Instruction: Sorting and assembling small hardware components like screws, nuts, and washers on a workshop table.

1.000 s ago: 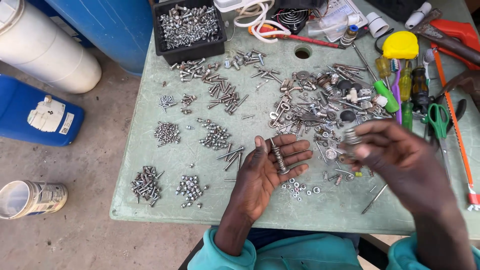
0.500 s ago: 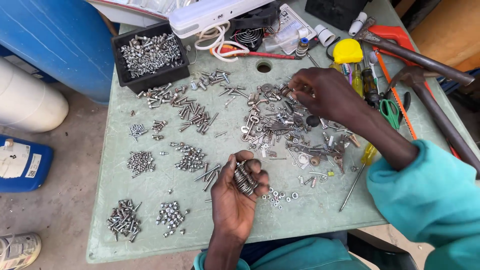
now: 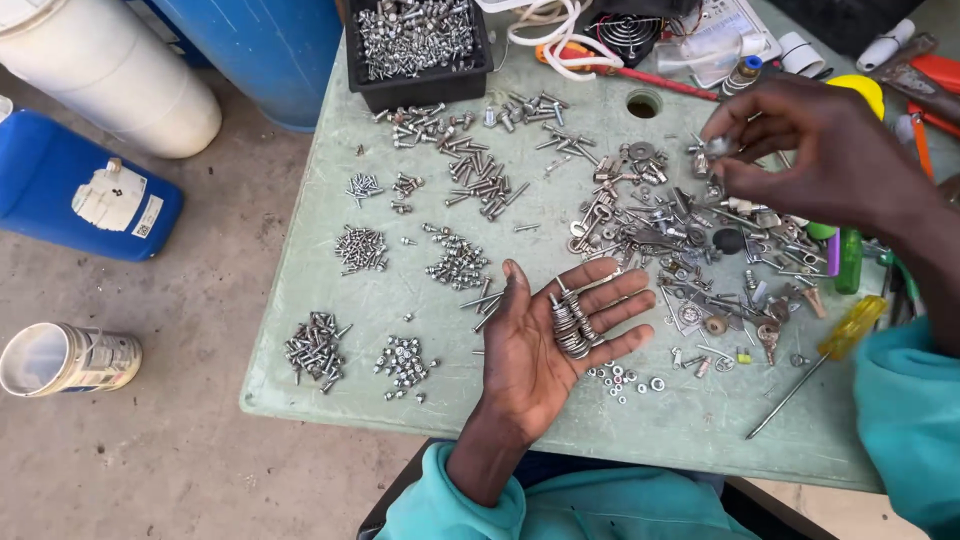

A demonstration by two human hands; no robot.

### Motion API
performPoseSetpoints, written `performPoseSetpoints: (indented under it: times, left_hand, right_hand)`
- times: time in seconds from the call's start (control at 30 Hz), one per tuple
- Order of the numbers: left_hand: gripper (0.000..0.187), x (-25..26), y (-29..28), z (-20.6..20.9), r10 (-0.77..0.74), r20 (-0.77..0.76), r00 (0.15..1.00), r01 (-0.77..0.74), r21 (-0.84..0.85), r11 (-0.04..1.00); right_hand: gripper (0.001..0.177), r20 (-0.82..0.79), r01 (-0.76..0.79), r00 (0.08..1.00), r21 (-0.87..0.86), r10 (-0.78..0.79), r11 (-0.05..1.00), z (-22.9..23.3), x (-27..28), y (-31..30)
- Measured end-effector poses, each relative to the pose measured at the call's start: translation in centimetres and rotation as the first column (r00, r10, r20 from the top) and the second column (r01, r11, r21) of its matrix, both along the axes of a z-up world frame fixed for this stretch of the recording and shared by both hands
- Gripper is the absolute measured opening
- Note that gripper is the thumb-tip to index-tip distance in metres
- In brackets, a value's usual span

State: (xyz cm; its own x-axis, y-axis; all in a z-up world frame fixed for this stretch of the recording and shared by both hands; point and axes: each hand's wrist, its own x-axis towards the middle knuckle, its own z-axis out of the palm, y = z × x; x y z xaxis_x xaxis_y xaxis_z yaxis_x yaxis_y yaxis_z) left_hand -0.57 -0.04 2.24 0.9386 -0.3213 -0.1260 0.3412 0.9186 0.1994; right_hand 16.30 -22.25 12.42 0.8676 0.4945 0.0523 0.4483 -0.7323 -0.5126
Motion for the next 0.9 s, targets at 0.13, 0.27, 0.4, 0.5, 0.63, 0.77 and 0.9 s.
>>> performPoseSetpoints:
  times: [0.13,0.27,0.4,0.5,0.63,0.77,0.9]
  left_hand:
    - [0.090,0.5,-1.2,0.2,-0.099,-0.058,0.993,0.097,-0.031,0.995]
    - [0.073,0.2,-2.6,-0.2,-0.055,-0.183,0.982,0.054,-0.010,0.998]
    - [0.062,-0.7,-2.2,-0.5,-0.019,-0.079,0.997,0.030,0.142,0.989]
    - [0.050,-1.6,-1.5,0.9,0.056,-0.021,0.998,-0.050,0.238,0.970]
    - [0.070,-1.4,-1.9,1.9,0.167,0.027,0.986,-0.164,0.399,0.902]
    - [0.063,-1.3,-2.0,1.2,0.179,0.011,0.984,-0.166,0.425,0.890]
    - [0.037,-0.6,-0.8,2.1,0.167,-0.161,0.973,-0.081,0.439,0.895]
  right_hand:
    - [0.036,0.187,-0.482,0.863,0.025,0.470,0.876,2.4,-4.6,0.8]
    - [0.031,-0.007,-0.686,0.721,0.133,0.693,0.715,2.5,-8.0,2.7]
    - [0.040,0.096,-0.599,0.798,0.019,0.595,0.801,2.4,-8.5,0.7]
    - [0.037,0.219,-0.435,0.881,0.031,0.418,0.900,0.7,-7.4,-1.0]
    - [0.031,0.166,-0.308,0.942,0.083,0.292,0.948,-1.7,-5.7,-3.1]
    - [0.031,0.156,-0.224,0.966,0.120,0.204,0.967,-3.3,-4.9,-4.2]
    - [0.032,0.321,-0.149,0.935,-0.035,0.152,0.988,-4.9,-3.9,-5.7]
